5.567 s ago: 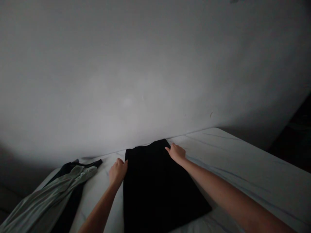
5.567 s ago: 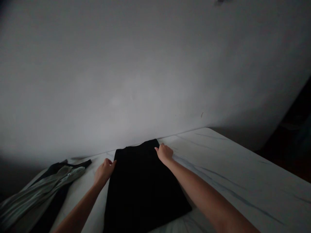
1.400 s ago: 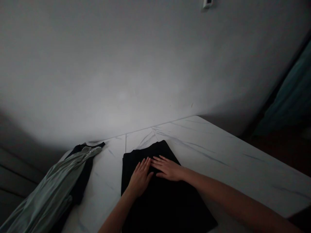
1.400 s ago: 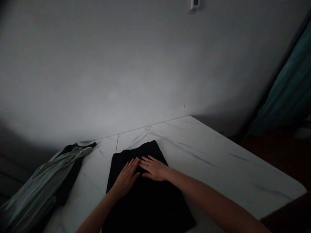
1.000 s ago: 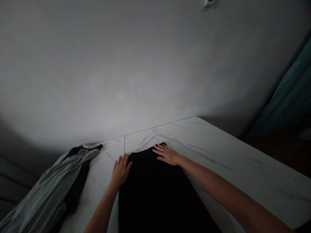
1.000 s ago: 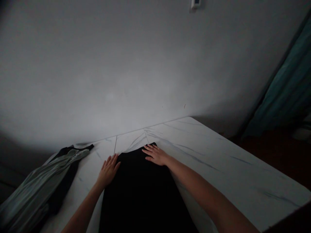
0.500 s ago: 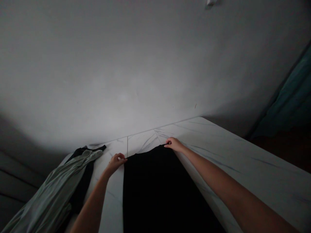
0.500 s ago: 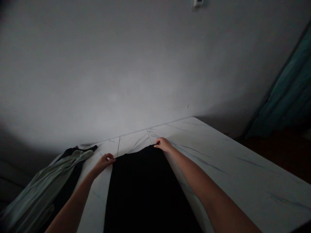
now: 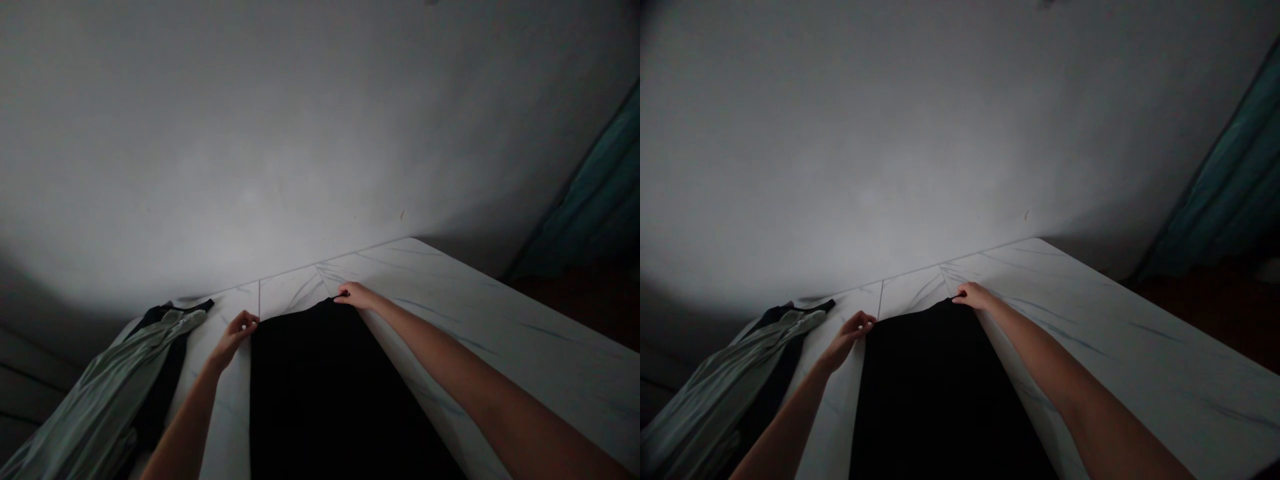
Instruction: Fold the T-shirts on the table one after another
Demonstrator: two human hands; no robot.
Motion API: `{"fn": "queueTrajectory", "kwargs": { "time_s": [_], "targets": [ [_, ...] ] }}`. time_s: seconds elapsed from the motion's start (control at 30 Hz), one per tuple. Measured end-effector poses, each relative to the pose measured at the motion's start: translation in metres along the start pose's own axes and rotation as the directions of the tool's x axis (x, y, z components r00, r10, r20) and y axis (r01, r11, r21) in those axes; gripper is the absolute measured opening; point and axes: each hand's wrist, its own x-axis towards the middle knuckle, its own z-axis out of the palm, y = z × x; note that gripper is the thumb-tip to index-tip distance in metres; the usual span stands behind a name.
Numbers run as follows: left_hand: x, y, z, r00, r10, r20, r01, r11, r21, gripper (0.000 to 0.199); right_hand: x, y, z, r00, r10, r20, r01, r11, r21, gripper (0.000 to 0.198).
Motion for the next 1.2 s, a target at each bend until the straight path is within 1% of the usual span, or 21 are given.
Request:
{"fn": "queueTrajectory", "kwargs": {
  "time_s": [0.1, 0.23, 0.4, 0.53, 0.6, 0.77, 0.87, 0.93, 1.0, 1.07, 1.1, 1.13, 1.17, 1.2],
  "targets": [
    [0.0, -0.003, -0.002, 0.999, 0.005, 0.045, -0.004, 1.0, -0.009, 0.028, 0.001, -0.001, -0.002, 1.0, -0.013, 0.014, 0.013, 1.0, 0.003, 0.022],
    [0.004, -0.009, -0.002, 0.994, 0.018, 0.11, -0.029, 0.995, 0.093, 0.027, -0.002, -0.004, -0.006, 0.999, -0.015, 0.03, 0.015, 1.0, -0.001, 0.023],
    [0.012, -0.023, -0.001, 0.994, 0.062, 0.092, -0.08, 0.975, 0.206, 0.027, -0.007, -0.011, -0.012, 1.0, -0.011, 0.004, 0.011, 1.0, -0.006, 0.03],
    [0.014, -0.025, 0.001, 0.994, 0.065, 0.086, -0.084, 0.969, 0.232, 0.027, -0.01, -0.016, -0.013, 0.999, -0.009, -0.03, 0.009, 1.0, -0.013, 0.031],
    [0.014, -0.025, 0.003, 0.995, 0.078, 0.061, -0.09, 0.972, 0.217, 0.027, -0.01, -0.017, -0.012, 0.999, -0.003, -0.038, 0.001, 0.999, -0.041, 0.028],
    [0.009, -0.026, 0.007, 0.995, 0.079, -0.06, -0.063, 0.972, 0.227, 0.026, -0.008, -0.019, -0.008, 0.998, 0.065, -0.018, -0.066, 0.993, -0.102, 0.014],
    [0.007, -0.029, 0.006, 0.992, 0.069, -0.105, -0.042, 0.97, 0.24, 0.025, -0.009, -0.023, -0.009, 0.996, 0.086, -0.028, -0.089, 0.987, -0.134, 0.01],
    [0.007, -0.03, 0.006, 0.99, 0.061, -0.126, -0.025, 0.963, 0.268, 0.022, -0.012, -0.029, -0.01, 0.993, 0.106, -0.057, -0.114, 0.979, -0.167, 0.011],
    [0.007, -0.026, 0.01, 0.981, 0.097, -0.166, -0.029, 0.928, 0.372, 0.018, -0.017, -0.042, -0.008, 0.984, 0.131, -0.119, -0.153, 0.967, -0.205, 0.017],
    [0.003, -0.016, 0.021, 0.95, 0.174, -0.259, -0.004, 0.837, 0.548, 0.018, -0.026, -0.062, 0.001, 0.97, 0.136, -0.201, -0.186, 0.949, -0.253, 0.024],
    [0.0, -0.01, 0.03, 0.927, 0.214, -0.309, 0.029, 0.779, 0.626, 0.02, -0.033, -0.075, 0.008, 0.967, 0.111, -0.229, -0.173, 0.945, -0.277, 0.027],
    [-0.006, -0.003, 0.041, 0.908, 0.247, -0.338, 0.055, 0.73, 0.681, 0.023, -0.042, -0.089, 0.016, 0.97, 0.062, -0.234, -0.132, 0.947, -0.294, 0.028],
    [-0.014, 0.003, 0.054, 0.902, 0.274, -0.333, 0.051, 0.699, 0.713, 0.026, -0.053, -0.103, 0.026, 0.976, -0.001, -0.218, -0.066, 0.95, -0.304, 0.03],
    [-0.024, 0.009, 0.068, 0.908, 0.298, -0.295, 0.011, 0.686, 0.728, 0.03, -0.067, -0.117, 0.036, 0.982, -0.08, -0.17, 0.027, 0.955, -0.294, 0.032]
  ]
}}
